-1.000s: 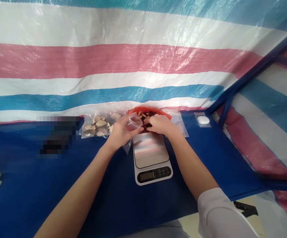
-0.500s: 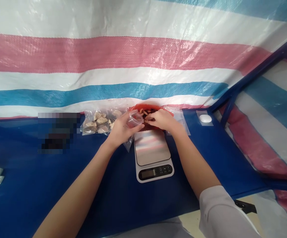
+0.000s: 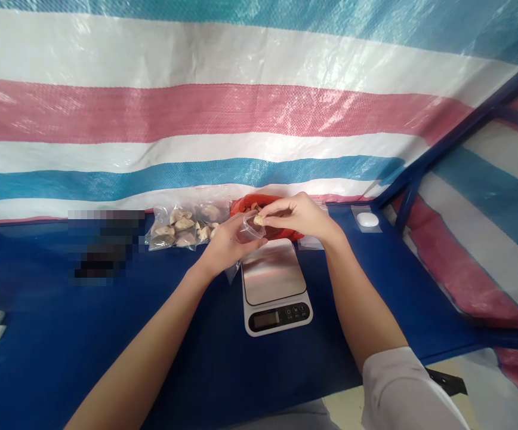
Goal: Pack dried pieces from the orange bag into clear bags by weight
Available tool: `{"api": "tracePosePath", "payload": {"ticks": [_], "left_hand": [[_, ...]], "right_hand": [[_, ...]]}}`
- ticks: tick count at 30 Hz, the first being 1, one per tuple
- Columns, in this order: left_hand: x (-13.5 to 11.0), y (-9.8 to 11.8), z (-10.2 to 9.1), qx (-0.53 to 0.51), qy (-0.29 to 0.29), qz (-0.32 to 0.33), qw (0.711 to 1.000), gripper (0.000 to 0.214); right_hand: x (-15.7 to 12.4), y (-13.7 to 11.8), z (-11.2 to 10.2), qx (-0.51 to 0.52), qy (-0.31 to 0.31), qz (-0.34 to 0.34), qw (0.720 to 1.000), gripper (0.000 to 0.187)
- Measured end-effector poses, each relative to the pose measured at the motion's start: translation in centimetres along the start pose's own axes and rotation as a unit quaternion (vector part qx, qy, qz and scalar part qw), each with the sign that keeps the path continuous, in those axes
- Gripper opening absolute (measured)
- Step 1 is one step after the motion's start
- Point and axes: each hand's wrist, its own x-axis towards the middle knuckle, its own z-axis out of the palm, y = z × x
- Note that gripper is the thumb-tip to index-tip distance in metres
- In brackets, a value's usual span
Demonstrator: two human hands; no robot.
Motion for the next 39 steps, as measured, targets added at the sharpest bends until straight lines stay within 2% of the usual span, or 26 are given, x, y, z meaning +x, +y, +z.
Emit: {"api": "tracePosePath", "payload": {"ticks": [7,12,15,20,25,28,32,35,39], "left_hand": [[0.0,0.3,0.3,-0.018,-0.010,0.018,1.000,0.051],[0.1,0.5,0.3,-0.017,-0.012,0.021,1.000,0.043],[0.1,0.4,0.2,-0.030,-0.009,0.018,0.999,0.044],[0.2,0.2,0.1,-0.029,-0.001,-0.003,1.000,0.061],[0.1,0.3,-0.2,-0.019,0.016,0.008,1.000,0.051],[0.0,0.2,-0.6,-0.004,0.037,0.007,0.999,0.052],[0.0,0.2,-1.4,0.005,0.053,-0.011,0.999,0.050],[0.1,0.1,-1.9,-0.004,0.047,-0.025,0.999,0.053],[0.1,-0.2,-2.3,-0.013,0.039,-0.029,0.999,0.054]], "right_hand": [[0.4,-1.0,1.1,-0.110,-0.046,-0.007,0.993,0.018],[0.7,-1.3,1.6,-0.161,-0.051,-0.013,0.986,0.017],[0.8,-1.3,1.7,-0.150,-0.057,-0.001,0.987,0.019],[0.8,-1.4,1.6,-0.131,-0.073,0.027,0.988,0.019],[0.5,-1.1,1.1,-0.046,-0.055,0.005,0.997,0.021],[0.1,-0.5,0.1,-0.025,-0.016,0.006,1.000,0.022],[0.0,1.4,-1.1,-0.097,0.036,0.031,0.994,0.020],[0.4,2.9,-0.9,-0.188,0.015,0.057,0.980,0.020],[1.3,3.5,0.8,-0.315,-0.012,0.098,0.944,0.027]]}}
